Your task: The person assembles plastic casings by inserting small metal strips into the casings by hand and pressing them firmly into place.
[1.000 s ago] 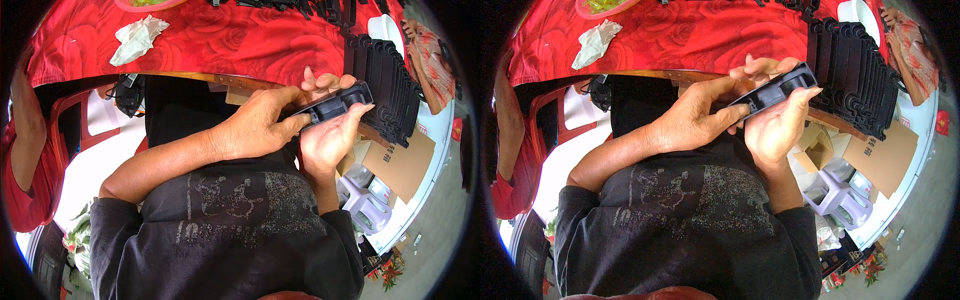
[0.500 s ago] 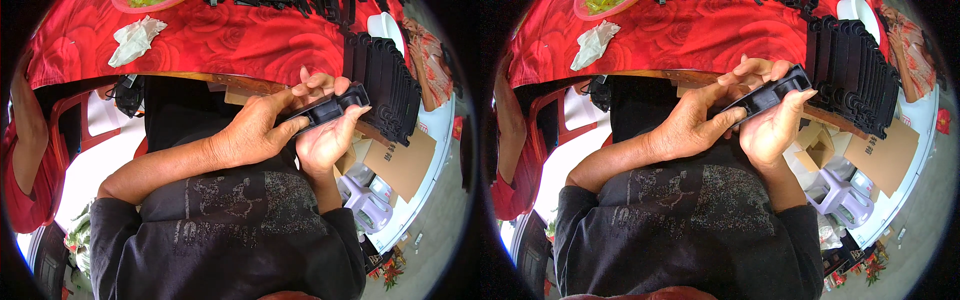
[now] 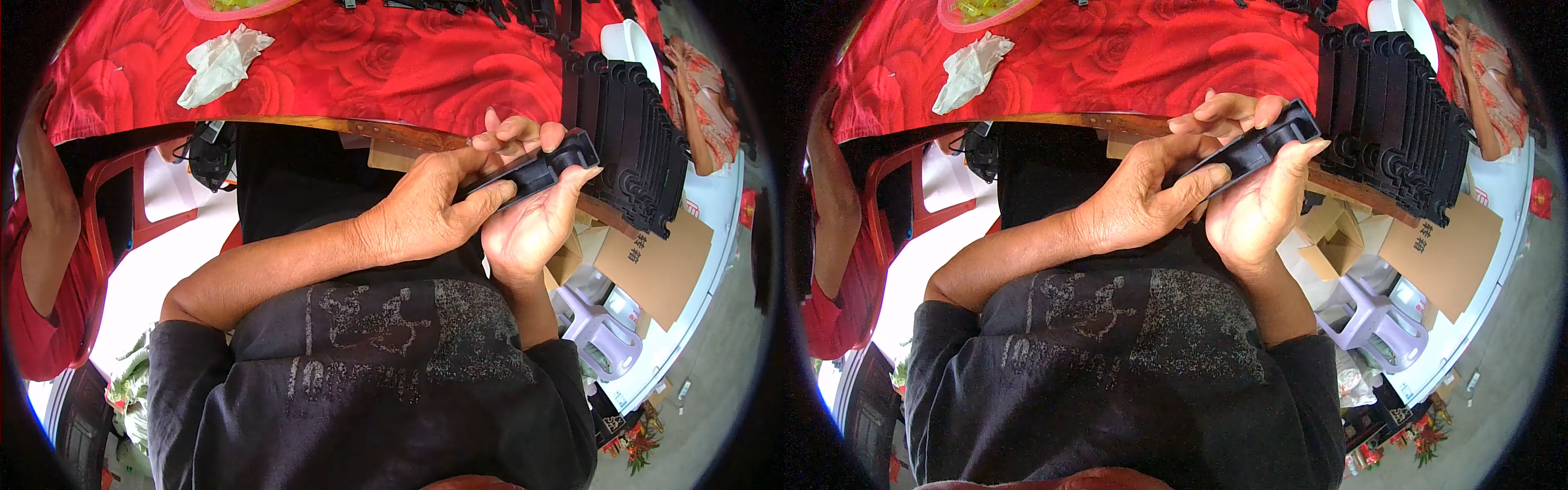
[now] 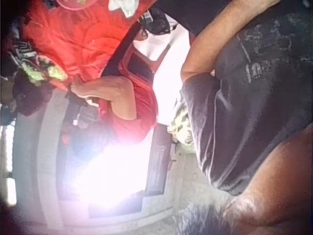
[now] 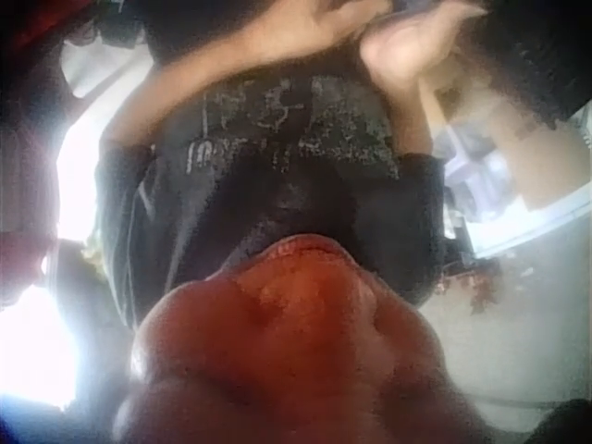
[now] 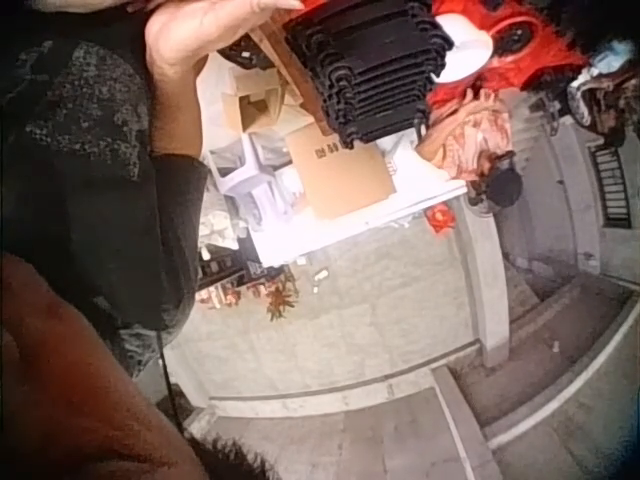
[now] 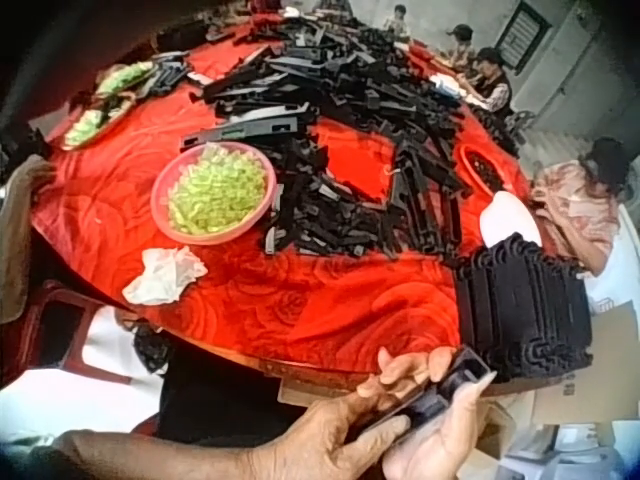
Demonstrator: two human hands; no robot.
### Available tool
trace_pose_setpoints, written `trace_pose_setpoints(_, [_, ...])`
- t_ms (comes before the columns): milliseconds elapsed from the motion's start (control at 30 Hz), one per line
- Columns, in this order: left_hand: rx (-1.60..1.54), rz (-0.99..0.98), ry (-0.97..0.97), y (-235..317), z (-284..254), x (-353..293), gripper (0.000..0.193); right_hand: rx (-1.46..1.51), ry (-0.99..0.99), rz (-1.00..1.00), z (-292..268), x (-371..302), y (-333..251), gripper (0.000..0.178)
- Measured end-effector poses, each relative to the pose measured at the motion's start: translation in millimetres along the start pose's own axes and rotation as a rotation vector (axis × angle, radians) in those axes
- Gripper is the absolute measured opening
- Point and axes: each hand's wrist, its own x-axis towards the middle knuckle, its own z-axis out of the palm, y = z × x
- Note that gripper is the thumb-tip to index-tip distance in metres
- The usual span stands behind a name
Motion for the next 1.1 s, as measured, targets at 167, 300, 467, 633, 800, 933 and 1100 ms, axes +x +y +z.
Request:
trace_pose_setpoints(167, [0.007, 0.068, 0.014, -9.2, 2.6, -1.6, 0.023, -0.015, -0.023, 0.003, 1.7, 1.5, 1.6, 0.061])
trace_pose_setpoints(300, [-0.048, 0.023, 0.053, -2.4, 3.3, -0.7, 0.02, -0.009, -0.001, 0.022, 1.7, 2.1, 1.3, 0.062])
trace_pose_setpoints(467, [-0.062, -0.041, 0.049, 3.7, 5.9, -1.9, 0.02, 0.078, -0.014, 0.004, 1.7, -1.8, 0.1, 0.062])
trace_pose_setpoints(633, [-0.078, -0.094, 0.04, 1.6, 0.9, -0.6, 0.018, -0.061, 0.01, 0.02, 7.8, -0.7, 1.2, 0.063])
trace_pose_setpoints(800, [-0.091, -0.068, 0.001, 0.1, 1.2, -0.6, 0.02, 0.015, -0.022, 0.047, -0.2, 1.7, 0.7, 0.061])
trace_pose_setpoints(933, [-0.059, 0.009, -0.044, -3.6, -5.8, -4.8, 0.022, 0.1, -0.069, 0.052, -7.1, 2.6, -0.3, 0.057])
trace_pose_setpoints(1100, [-0.019, -0.058, -0.08, -3.6, -14.9, -11.2, 0.025, 0.123, -0.038, 0.051, -12.3, 4.4, 0.7, 0.053])
